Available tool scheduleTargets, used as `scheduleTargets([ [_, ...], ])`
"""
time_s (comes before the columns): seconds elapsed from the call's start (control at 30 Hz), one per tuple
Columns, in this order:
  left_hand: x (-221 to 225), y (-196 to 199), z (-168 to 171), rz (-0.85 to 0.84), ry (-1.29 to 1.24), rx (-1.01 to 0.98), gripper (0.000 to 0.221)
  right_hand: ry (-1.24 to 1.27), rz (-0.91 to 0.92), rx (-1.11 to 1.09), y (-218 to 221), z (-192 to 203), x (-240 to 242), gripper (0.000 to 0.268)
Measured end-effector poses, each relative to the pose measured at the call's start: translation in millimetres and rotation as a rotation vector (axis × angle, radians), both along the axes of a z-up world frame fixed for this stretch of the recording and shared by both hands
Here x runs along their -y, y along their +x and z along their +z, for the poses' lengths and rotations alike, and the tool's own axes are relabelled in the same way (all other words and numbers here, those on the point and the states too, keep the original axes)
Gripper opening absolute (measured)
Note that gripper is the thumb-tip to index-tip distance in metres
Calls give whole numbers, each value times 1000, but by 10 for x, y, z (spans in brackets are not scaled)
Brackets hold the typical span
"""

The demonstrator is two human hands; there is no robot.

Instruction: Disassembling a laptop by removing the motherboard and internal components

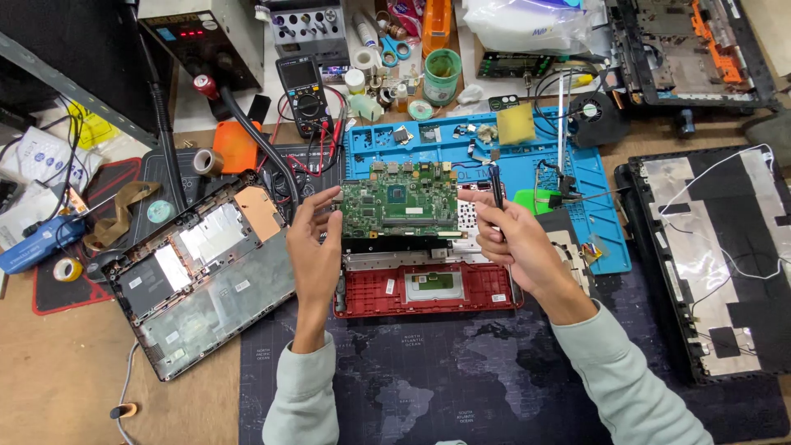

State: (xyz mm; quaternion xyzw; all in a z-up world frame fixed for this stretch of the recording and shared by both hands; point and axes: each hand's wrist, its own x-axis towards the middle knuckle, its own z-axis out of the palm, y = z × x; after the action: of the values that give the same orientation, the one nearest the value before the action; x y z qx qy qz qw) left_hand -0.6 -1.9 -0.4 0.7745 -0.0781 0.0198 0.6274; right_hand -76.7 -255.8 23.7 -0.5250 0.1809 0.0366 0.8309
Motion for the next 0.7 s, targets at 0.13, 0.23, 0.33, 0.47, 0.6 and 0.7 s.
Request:
scheduleTargets([
  [0.13,128,-32,38,-42,2,6,35,-111,-37,-8,-261,18,2,35],
  [0.23,274,-43,-5,-87,29,3,35,-183,-90,-46,-537,-196,34,38],
  [0.33,478,-59,-103,-145,48,18,34,-159,-160,-119,-838,-391,73,37],
  [0.47,872,-66,-208,-252,135,22,33,-117,-239,-224,-1119,-79,59,42],
  [0.6,1366,-92,-202,-432,172,33,33,-71,-315,-308,-1406,-32,146,49],
  [0.7,1718,-98,-295,-560,186,103,35,13,-434,-349,-1563,-109,222,48],
])
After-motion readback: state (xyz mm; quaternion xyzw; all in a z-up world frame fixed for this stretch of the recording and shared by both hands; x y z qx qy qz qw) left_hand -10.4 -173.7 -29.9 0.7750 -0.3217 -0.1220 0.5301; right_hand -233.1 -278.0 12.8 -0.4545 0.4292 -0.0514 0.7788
